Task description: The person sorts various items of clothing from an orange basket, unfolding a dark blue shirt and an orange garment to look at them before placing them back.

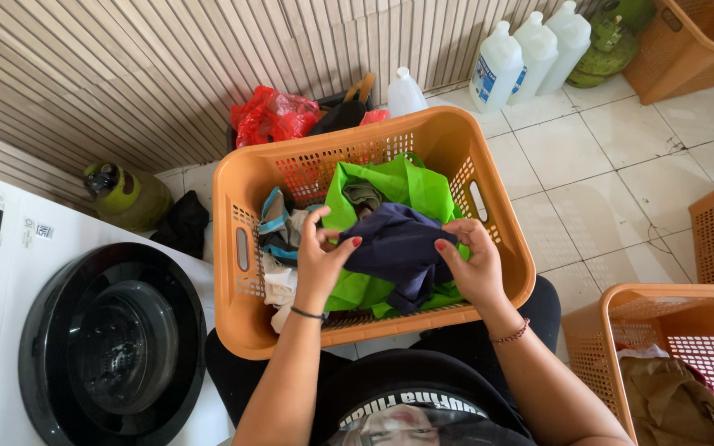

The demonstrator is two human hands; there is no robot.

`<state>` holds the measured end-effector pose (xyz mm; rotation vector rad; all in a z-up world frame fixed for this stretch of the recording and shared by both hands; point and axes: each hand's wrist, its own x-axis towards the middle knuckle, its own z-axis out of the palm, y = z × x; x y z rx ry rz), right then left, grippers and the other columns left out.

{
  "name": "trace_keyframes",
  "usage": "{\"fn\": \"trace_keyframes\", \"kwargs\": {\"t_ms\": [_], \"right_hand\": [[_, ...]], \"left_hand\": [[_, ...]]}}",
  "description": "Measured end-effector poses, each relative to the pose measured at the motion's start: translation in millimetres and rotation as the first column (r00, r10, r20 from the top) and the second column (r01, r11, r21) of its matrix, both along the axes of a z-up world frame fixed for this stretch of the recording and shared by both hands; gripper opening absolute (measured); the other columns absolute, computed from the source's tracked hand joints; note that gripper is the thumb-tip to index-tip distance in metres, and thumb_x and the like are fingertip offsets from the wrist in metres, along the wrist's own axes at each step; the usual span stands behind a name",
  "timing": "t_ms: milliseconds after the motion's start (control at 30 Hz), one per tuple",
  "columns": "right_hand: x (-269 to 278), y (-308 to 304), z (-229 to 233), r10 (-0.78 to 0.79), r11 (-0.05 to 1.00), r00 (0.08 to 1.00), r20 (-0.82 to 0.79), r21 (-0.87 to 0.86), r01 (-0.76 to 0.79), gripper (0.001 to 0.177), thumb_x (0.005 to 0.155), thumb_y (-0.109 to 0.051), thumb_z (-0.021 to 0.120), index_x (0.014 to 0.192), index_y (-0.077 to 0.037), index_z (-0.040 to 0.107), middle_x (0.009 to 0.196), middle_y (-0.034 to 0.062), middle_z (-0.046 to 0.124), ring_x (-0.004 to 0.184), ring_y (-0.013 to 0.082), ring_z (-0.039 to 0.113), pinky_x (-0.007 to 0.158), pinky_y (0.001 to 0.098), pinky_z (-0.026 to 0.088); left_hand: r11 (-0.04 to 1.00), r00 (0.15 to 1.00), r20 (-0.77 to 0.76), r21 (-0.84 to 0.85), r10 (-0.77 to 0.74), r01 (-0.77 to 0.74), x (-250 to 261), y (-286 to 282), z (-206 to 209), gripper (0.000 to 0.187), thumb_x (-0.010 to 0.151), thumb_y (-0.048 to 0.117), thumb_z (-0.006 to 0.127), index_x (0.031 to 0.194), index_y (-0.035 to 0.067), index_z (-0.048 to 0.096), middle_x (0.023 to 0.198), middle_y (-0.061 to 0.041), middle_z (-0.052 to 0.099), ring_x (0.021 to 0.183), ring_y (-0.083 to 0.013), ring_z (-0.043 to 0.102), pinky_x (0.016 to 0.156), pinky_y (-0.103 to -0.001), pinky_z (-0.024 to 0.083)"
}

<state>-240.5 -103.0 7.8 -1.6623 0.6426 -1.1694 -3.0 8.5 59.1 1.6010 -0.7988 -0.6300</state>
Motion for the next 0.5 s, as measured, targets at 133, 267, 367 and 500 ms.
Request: {"fn": "trace_keyframes", "kwargs": {"t_ms": [133, 267, 367, 500], "right_hand": [[6.6, 19.7, 31.4, -0.07, 0.98, 0.99, -0.123, -0.192, 0.046, 0.033, 0.088, 0.0, 0.077, 0.118, 0.0, 0.063, 0.113, 0.0114, 0.071, 0.1, 0.0195, 0.071, 0.09, 0.0299, 0.056], [14.0, 36.5, 55.9, 0.014, 0.898, 0.972, -0.234, -0.425, -0.115, 0.034, 0.09, 0.007, 0.068, 0.122, -0.003, 0.065, 0.12, 0.0141, 0.074, 0.107, 0.0275, 0.075, 0.092, 0.0325, 0.061], [15.8, 43.7, 69.3, 0.095, 0.858, 0.954, -0.284, -0.462, -0.223, 0.045, 0.087, 0.01, 0.059, 0.131, 0.0, 0.061, 0.125, 0.0184, 0.072, 0.105, 0.0339, 0.074, 0.09, 0.0381, 0.059], [20.2, 55.5, 80.1, 0.051, 0.824, 0.91, -0.412, -0.497, -0.272, 0.05, 0.085, 0.0, 0.066, 0.134, 0.001, 0.061, 0.119, 0.0162, 0.073, 0.095, 0.0338, 0.071, 0.082, 0.042, 0.056]], "left_hand": [[0.959, 0.637, 0.758, -0.264, 0.14, 0.104, -32.3, 10.8, 43.4, 0.045, 0.07, 0.022, 0.089, 0.105, 0.008, 0.065, 0.09, -0.01, 0.068, 0.078, -0.0203, 0.065, 0.071, -0.03, 0.051], [0.919, 0.922, 0.1, -0.093, -0.375, 0.384, -58.8, 15.9, 34.5, 0.027, 0.083, 0.017, 0.085, 0.104, 0.008, 0.07, 0.081, 0.001, 0.068, 0.068, -0.0041, 0.06, 0.062, -0.023, 0.05], [0.947, 0.946, 0.035, -0.008, -0.321, 0.321, -53.9, 14.0, 20.2, 0.022, 0.084, 0.012, 0.08, 0.103, 0.006, 0.071, 0.076, 0.001, 0.066, 0.066, -0.0048, 0.056, 0.06, -0.024, 0.047], [0.949, 0.951, -0.058, -0.116, -0.302, 0.294, -41.5, 12.4, -4.3, 0.011, 0.09, 0.008, 0.07, 0.1, 0.004, 0.072, 0.082, 0.004, 0.07, 0.075, -0.0026, 0.062, 0.068, -0.021, 0.051]]}}
